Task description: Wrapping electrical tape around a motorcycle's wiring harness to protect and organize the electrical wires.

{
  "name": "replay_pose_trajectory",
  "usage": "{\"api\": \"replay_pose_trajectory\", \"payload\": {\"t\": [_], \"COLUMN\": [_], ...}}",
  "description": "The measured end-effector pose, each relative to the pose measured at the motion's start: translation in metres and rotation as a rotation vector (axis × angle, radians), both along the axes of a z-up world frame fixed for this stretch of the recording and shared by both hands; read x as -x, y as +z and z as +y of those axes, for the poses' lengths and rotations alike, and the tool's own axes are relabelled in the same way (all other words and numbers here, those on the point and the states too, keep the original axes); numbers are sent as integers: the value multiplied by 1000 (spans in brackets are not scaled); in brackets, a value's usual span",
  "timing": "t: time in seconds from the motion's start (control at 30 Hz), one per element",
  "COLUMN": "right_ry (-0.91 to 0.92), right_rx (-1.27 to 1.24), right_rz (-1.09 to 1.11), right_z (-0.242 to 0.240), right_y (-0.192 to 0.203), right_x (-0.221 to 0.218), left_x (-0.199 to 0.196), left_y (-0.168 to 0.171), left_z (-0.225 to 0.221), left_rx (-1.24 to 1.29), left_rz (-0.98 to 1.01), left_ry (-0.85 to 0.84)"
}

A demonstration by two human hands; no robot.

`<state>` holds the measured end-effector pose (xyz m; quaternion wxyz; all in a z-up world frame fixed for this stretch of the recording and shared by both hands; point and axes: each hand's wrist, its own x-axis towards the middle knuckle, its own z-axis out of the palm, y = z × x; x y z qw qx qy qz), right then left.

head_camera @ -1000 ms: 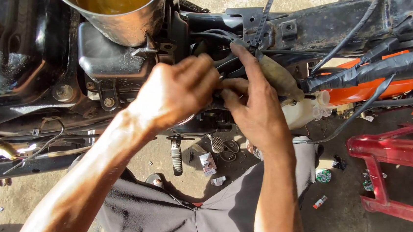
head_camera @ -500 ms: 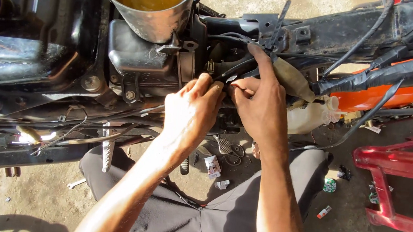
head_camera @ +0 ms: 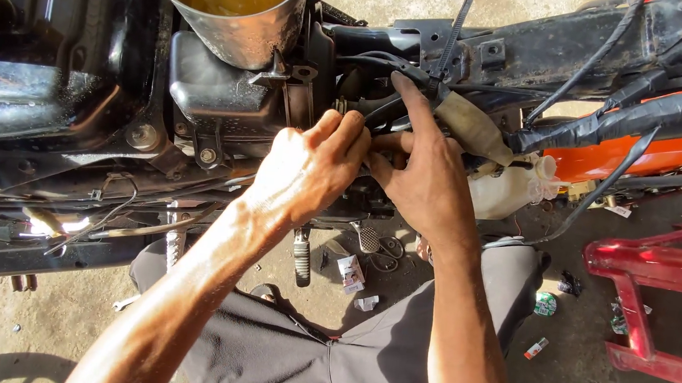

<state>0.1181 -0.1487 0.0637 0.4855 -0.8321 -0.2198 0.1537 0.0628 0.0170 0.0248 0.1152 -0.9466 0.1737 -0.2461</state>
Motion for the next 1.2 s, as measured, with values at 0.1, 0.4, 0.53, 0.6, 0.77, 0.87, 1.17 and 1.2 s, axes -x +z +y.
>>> {"api": "replay_pose_trajectory", "payload": {"t": [0.1, 0.4, 0.53, 0.6, 0.77, 0.87, 1.17, 1.2], "right_ry": [33, -71, -69, -152, -183, -193, -146, -161], "right_rx": [-31, 138, 74, 91, 126, 126, 236, 252], "right_rz": [-10, -32, -137, -124, -110, -139, -150, -141], "right_z": [-3, 5, 5, 11, 19, 19, 30, 33], "right_y": [-2, 11, -7, -14, -9, -15, 6, 7], "right_x": [-1, 8, 10, 7, 10, 10, 17, 19], "left_x": [1, 37, 38, 42, 39, 38, 56, 56], "left_y": [10, 80, 18, 3, -16, -16, -37, -46], "left_z": [2, -14, -10, -8, -16, -19, -28, -31], "left_rx": [7, 130, 495, 662, 759, 725, 810, 861], "left_rz": [80, 132, 328, 162, 119, 115, -66, -144], "left_ry": [-57, 201, 334, 207, 200, 204, 221, 218]}}
